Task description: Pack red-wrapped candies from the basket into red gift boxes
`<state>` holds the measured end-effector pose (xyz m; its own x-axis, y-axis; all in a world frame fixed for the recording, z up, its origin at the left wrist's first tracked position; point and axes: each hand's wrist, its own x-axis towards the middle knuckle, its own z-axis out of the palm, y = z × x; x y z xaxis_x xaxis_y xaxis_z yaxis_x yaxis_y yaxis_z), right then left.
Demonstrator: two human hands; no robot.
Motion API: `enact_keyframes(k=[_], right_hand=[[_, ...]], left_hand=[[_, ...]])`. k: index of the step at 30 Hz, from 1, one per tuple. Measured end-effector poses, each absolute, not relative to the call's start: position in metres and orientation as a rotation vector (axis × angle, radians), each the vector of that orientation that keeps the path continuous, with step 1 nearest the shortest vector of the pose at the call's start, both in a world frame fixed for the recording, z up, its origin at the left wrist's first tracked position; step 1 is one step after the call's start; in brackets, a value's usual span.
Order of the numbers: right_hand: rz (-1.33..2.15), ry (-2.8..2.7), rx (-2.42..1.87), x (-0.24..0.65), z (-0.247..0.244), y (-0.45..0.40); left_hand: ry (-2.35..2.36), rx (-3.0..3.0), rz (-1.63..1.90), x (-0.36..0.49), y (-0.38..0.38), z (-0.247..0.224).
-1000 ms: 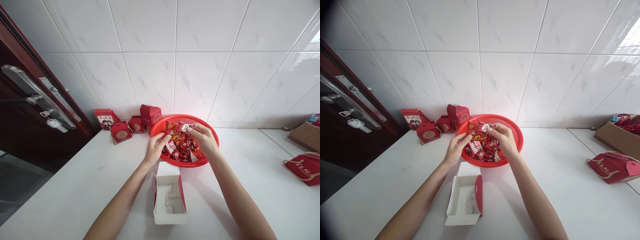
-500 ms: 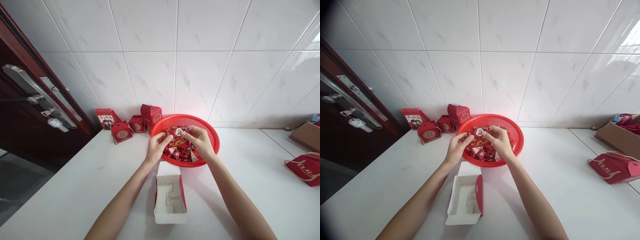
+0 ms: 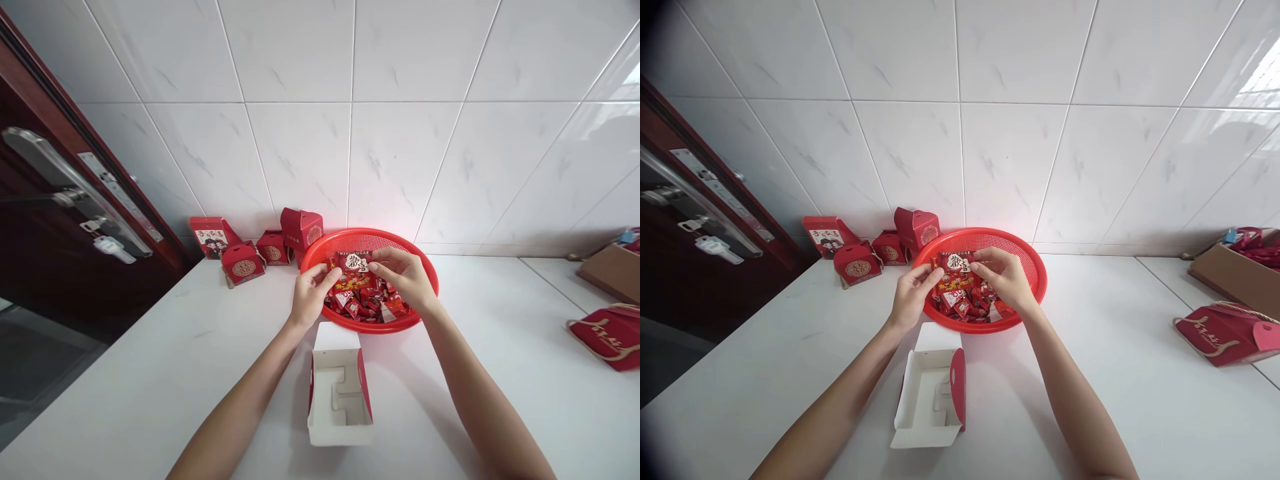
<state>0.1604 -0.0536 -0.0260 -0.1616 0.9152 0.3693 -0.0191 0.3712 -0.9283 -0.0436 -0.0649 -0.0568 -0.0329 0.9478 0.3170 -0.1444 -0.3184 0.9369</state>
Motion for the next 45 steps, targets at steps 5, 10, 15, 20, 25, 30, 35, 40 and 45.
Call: enact_keyframes(k=[5,10,15,20,25,30,35,40,45], right_hand=[[1.067,-1.414,-0.863,0.156,-0.027,-0.054],[1.067,-1.47,-0.865,0.156,-0.022,-0.059],[1.033,-1.527,-0.906,0.154,-0.02,-0.062],[1.013,-1.507,-0.905,0.152,-0.024,-0.06],[0.965,-1.506,-0.924,0.15,-0.028,-0.058],[0.755,-1.525,-0.976,0.145,-0.031,-0.058],[0.632,-1.55,-1.005,0.142,-0.031,-0.061],[0.693,-1.573,-0.925,0.147,-0.028,-0.059],[0.812,-1.53,-0.974,0.171,-0.035,-0.039]], left_hand=[[0.915,1.325,1.479,-0.045,-0.067,-0.053],[0.944,1.329,1.506,-0.044,-0.066,-0.054],[0.943,1.334,1.496,-0.044,-0.066,-0.054],[0.939,1.361,1.435,-0.047,-0.067,-0.054],[0.945,1.388,1.392,-0.048,-0.066,-0.055],[0.957,1.383,1.453,-0.045,-0.066,-0.057],[0.997,1.329,1.55,-0.043,-0.066,-0.058],[0.944,1.336,1.511,-0.044,-0.065,-0.057],[0.961,1.249,1.607,-0.045,-0.063,-0.057]])
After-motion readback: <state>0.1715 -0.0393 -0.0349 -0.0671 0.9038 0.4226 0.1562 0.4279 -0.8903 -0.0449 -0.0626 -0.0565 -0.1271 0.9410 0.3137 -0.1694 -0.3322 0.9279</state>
